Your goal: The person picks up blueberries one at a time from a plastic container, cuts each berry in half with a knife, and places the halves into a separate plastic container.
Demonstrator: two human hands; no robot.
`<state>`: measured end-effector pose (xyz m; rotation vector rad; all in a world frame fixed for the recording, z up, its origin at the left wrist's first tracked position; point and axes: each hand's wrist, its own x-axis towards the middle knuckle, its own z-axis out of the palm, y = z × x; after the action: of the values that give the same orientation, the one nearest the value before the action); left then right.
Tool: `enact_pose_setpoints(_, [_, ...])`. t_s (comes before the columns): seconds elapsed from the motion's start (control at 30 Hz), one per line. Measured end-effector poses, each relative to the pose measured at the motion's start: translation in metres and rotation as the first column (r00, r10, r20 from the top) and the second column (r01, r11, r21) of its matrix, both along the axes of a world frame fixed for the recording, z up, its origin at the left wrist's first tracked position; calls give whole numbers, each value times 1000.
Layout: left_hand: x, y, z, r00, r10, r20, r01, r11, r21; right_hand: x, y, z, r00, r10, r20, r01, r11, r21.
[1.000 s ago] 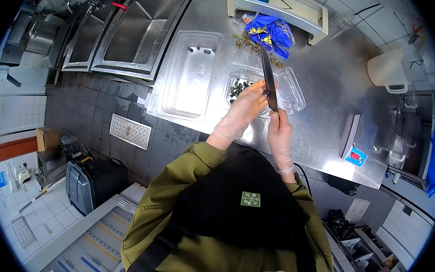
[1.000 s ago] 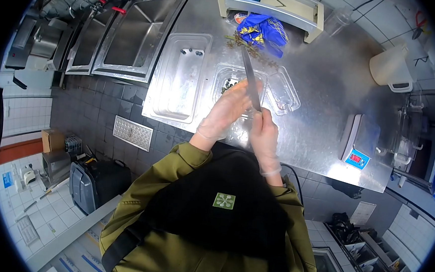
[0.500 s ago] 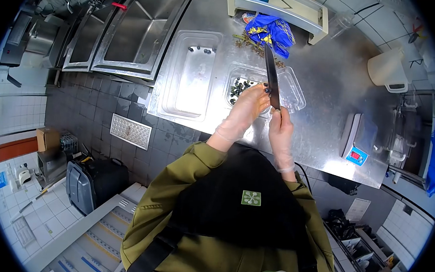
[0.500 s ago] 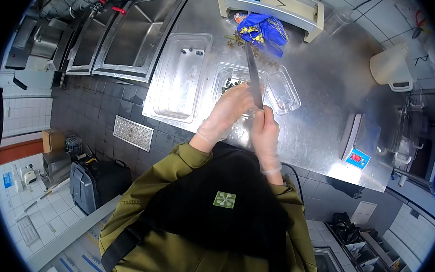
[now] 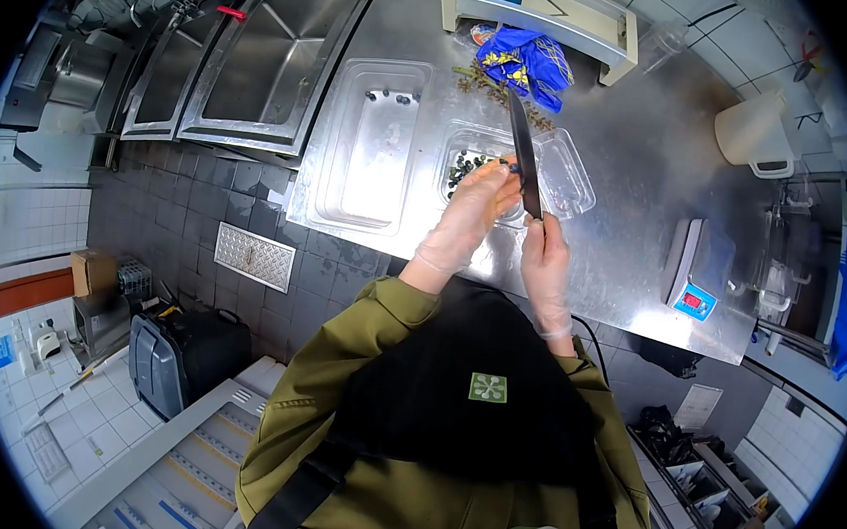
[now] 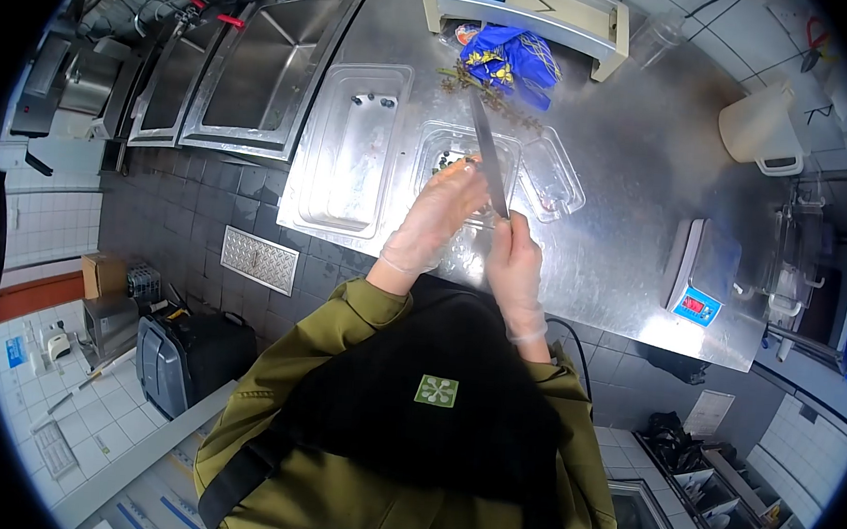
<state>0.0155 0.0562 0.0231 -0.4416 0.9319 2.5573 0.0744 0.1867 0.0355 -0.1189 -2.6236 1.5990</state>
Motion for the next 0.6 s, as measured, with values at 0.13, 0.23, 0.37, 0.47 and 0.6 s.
enact_pose_setpoints(0.13, [0, -2, -3, 1000, -15, -14, 15, 1000, -1, 1, -1, 0, 1000, 3, 2, -3, 1000, 26])
enact_pose_setpoints(0.23, [1, -2, 1, 1000, -17, -18, 17, 1000, 1, 2, 0, -2, 1000, 8, -5, -8, 999, 51])
enact_pose_setpoints(0.37, [2, -3, 6, 1000, -21, -9, 21, 999, 25, 2, 1, -5, 999, 26, -20, -25, 998, 64])
enact_pose_setpoints(0.47, [2, 0, 5, 1000, 13, 0, -13, 998, 57, 3, 1, -8, 998, 35, -48, -32, 997, 64])
enact_pose_setpoints(0.6, [-2, -1, -1, 1000, -5, -24, 7, 997, 79, 4, 1, -8, 998, 44, -46, -40, 997, 67])
